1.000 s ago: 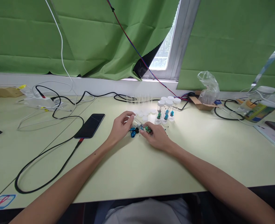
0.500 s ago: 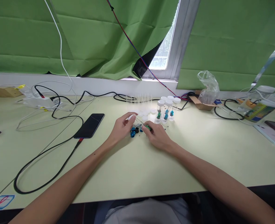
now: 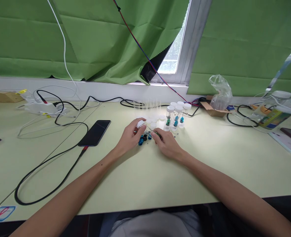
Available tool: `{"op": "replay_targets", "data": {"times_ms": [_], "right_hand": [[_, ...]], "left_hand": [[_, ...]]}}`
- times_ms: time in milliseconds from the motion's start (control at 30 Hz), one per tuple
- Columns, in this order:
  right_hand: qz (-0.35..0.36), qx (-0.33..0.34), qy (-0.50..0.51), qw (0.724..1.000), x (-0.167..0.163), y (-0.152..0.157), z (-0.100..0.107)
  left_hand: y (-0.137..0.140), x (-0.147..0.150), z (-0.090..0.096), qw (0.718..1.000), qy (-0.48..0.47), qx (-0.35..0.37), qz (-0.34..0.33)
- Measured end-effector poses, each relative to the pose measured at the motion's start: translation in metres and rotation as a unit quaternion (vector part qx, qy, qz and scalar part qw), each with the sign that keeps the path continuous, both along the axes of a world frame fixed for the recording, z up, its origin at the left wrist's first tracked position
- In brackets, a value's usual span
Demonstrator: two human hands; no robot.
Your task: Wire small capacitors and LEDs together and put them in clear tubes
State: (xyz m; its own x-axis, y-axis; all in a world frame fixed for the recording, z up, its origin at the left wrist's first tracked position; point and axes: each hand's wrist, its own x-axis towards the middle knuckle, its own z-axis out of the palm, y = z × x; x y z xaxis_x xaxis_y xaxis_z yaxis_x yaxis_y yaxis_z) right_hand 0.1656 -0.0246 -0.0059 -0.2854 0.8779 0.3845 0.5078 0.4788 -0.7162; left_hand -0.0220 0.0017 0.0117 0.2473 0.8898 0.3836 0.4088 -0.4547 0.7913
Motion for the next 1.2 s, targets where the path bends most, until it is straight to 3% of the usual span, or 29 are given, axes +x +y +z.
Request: {"op": "replay_targets", "data": {"times_ms": [267,633,1200], "right_hand": [[0.037,-0.032,0.049,0.998,0.001,-0.002,0.003],[0.113,-0.186,0.129,0.967,0.002,-0.005,0.010],[0.127,-0.208,0.166,0.956,0.003,-0.003,0.007]], "left_hand": [[-0.002,0.002,0.001,0.999,0.002,0.035,0.019],[-0.004,-0.001,0.002,0.998,-0.026,0.049,0.027],[-0.011,0.006,0.000,0.998,-0.038,0.026,0.040]]}}
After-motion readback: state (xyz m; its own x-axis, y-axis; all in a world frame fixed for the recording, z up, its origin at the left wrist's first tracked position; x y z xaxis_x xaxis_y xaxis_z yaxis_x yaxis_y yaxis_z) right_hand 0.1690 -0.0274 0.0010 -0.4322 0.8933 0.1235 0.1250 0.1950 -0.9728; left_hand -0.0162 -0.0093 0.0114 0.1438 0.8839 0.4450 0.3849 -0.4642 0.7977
